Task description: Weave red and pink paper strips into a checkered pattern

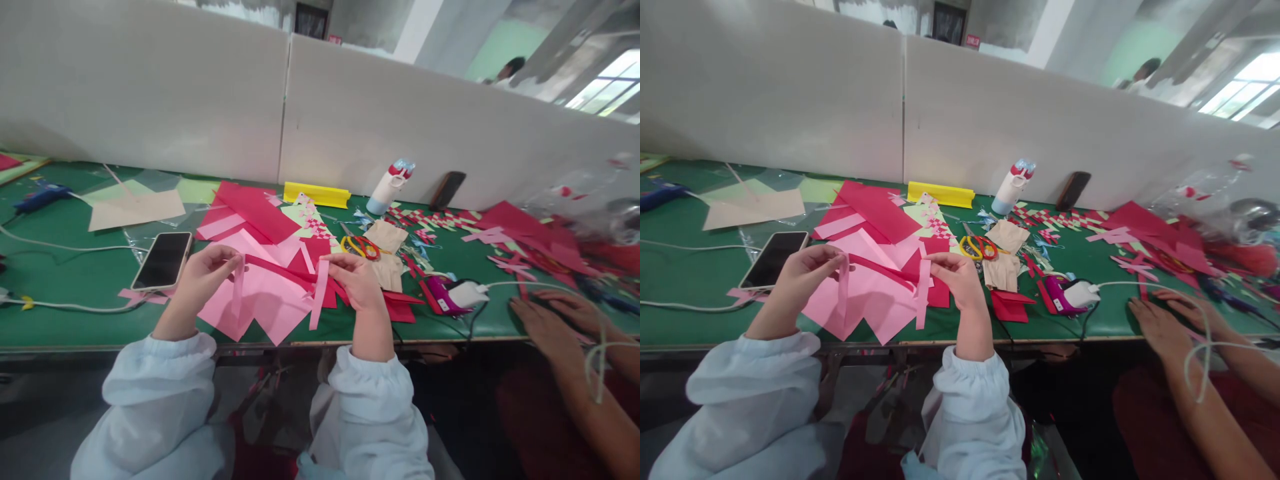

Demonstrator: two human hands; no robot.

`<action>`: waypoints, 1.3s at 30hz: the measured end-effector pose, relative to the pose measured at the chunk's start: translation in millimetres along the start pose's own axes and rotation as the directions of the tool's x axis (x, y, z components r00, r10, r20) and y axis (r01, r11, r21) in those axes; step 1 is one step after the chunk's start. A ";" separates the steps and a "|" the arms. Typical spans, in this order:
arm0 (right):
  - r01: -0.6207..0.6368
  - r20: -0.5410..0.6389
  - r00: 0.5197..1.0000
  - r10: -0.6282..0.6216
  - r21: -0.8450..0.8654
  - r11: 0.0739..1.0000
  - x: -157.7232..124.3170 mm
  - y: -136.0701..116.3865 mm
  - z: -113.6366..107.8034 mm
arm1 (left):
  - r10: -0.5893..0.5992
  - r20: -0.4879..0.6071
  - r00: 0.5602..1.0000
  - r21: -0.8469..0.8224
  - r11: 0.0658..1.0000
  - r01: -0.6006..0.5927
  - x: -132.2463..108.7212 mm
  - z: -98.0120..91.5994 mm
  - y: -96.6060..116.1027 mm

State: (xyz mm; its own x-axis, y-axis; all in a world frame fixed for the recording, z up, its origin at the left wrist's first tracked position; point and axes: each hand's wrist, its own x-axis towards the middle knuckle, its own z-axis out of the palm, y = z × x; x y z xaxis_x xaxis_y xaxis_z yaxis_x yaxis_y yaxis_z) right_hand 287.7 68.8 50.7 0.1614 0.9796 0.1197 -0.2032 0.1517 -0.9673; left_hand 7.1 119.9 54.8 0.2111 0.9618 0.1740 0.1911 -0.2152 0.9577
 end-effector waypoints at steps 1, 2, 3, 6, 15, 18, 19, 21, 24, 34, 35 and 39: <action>-0.005 -0.003 1.000 0.005 0.003 1.000 -0.2 -1.1 0.5 | -0.002 0.001 1.000 0.001 1.000 0.002 0.5 -0.2 -0.7; -0.008 -0.006 1.000 0.008 0.009 1.000 -0.4 -2.1 1.0 | -0.005 0.001 1.000 0.000 1.000 0.005 0.9 -0.4 -1.4; -0.010 -0.009 1.000 0.010 0.017 1.000 -0.5 -2.9 1.4 | -0.011 -0.001 1.000 -0.003 1.000 0.011 1.3 -0.6 -2.0; -0.008 -0.003 1.000 0.008 0.038 0.999 -0.5 -3.3 1.6 | -0.034 -0.005 0.999 -0.005 0.999 0.034 2.2 -0.9 -3.2; -0.019 -0.049 0.999 0.020 0.017 1.000 3.7 3.1 -0.2 | -0.014 0.021 1.000 0.021 1.000 0.013 -0.3 -0.4 0.3; -0.027 -0.082 0.996 0.029 0.028 0.999 5.0 4.1 -1.3 | 0.003 0.029 1.000 0.008 1.000 -0.003 -0.9 -0.8 1.1; -0.033 -0.090 0.995 0.036 0.031 0.999 5.3 4.7 -1.9 | 0.007 0.027 1.000 -0.003 1.000 -0.007 -0.9 -0.8 1.3; -0.043 -0.095 0.994 0.047 0.044 0.998 6.2 6.7 -3.1 | 0.011 0.016 1.000 -0.028 1.000 -0.011 -0.9 -0.6 1.9; -0.042 -0.092 0.995 0.048 0.071 0.997 8.0 11.6 -4.8 | 0.010 0.011 1.000 -0.056 0.998 -0.009 -1.4 0.5 3.7; -0.074 -0.213 0.971 0.106 0.154 0.985 15.7 20.7 -0.2 | 0.020 0.097 0.995 -0.060 0.998 -0.015 -6.1 2.8 9.9; -0.078 -0.211 0.971 0.111 0.157 0.985 15.9 20.5 0.1 | 0.022 0.103 0.994 -0.058 0.998 -0.016 -6.1 3.0 10.0; -0.096 -0.193 0.972 0.136 0.204 0.974 15.7 20.3 -0.5 | 0.027 0.113 0.993 -0.047 0.999 -0.022 -5.2 3.6 9.6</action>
State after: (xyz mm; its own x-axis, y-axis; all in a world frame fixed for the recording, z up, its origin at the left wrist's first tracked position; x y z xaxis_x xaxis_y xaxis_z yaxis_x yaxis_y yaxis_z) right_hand 286.5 87.3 32.8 0.3156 0.9471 -0.0583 -0.4103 0.0808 -0.9084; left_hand 11.2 112.2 62.2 0.3230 0.9305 0.1730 0.1415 -0.2283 0.9633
